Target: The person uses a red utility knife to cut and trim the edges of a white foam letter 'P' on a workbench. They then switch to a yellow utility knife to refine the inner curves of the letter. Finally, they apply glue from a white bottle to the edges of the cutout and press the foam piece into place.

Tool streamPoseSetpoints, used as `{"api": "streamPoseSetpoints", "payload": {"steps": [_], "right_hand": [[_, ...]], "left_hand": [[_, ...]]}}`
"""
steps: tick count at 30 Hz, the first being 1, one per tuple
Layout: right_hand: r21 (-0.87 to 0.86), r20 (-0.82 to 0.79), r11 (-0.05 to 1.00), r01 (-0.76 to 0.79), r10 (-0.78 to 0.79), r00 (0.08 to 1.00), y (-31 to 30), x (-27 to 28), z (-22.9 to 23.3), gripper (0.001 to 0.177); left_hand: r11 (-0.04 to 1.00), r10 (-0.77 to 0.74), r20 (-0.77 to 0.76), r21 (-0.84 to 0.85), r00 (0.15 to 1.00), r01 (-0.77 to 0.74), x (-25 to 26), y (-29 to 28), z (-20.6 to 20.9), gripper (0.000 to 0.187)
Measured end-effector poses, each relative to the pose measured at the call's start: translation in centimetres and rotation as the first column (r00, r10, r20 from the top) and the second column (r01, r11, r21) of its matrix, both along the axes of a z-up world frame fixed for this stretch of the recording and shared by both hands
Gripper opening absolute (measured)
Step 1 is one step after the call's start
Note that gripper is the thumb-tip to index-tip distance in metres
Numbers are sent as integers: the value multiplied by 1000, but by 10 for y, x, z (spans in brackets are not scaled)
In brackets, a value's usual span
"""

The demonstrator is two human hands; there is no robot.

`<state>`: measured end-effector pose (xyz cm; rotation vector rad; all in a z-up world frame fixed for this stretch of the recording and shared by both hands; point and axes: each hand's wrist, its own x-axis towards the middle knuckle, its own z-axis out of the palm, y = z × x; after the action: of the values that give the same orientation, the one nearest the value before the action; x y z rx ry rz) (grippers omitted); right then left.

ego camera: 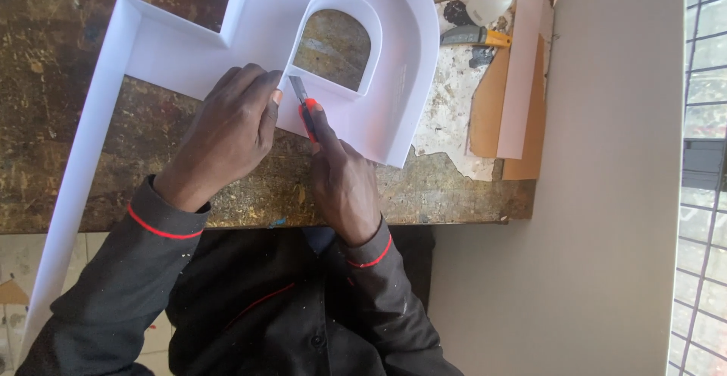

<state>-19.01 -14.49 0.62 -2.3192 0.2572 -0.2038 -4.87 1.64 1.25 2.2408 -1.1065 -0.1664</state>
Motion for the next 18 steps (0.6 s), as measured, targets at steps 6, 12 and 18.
{"api": "streamPoseSetpoints", "payload": {"steps": [6,12,18], "right_hand": [[115,-7,993,-8,9,1000,11,-5,11,59],[236,-11,972,-10,13,1000,-4,-1,25,53],[244,-38,968,53,-45,998,6,-14,28,55]], "left_hand": [[1000,27,-58,-1,998,-27,2,-3,2,37],[998,14,-150,-56,989,-22,3,1,0,38],[995,-28,-256,-104,966,2,17,1,-17,45]]}}
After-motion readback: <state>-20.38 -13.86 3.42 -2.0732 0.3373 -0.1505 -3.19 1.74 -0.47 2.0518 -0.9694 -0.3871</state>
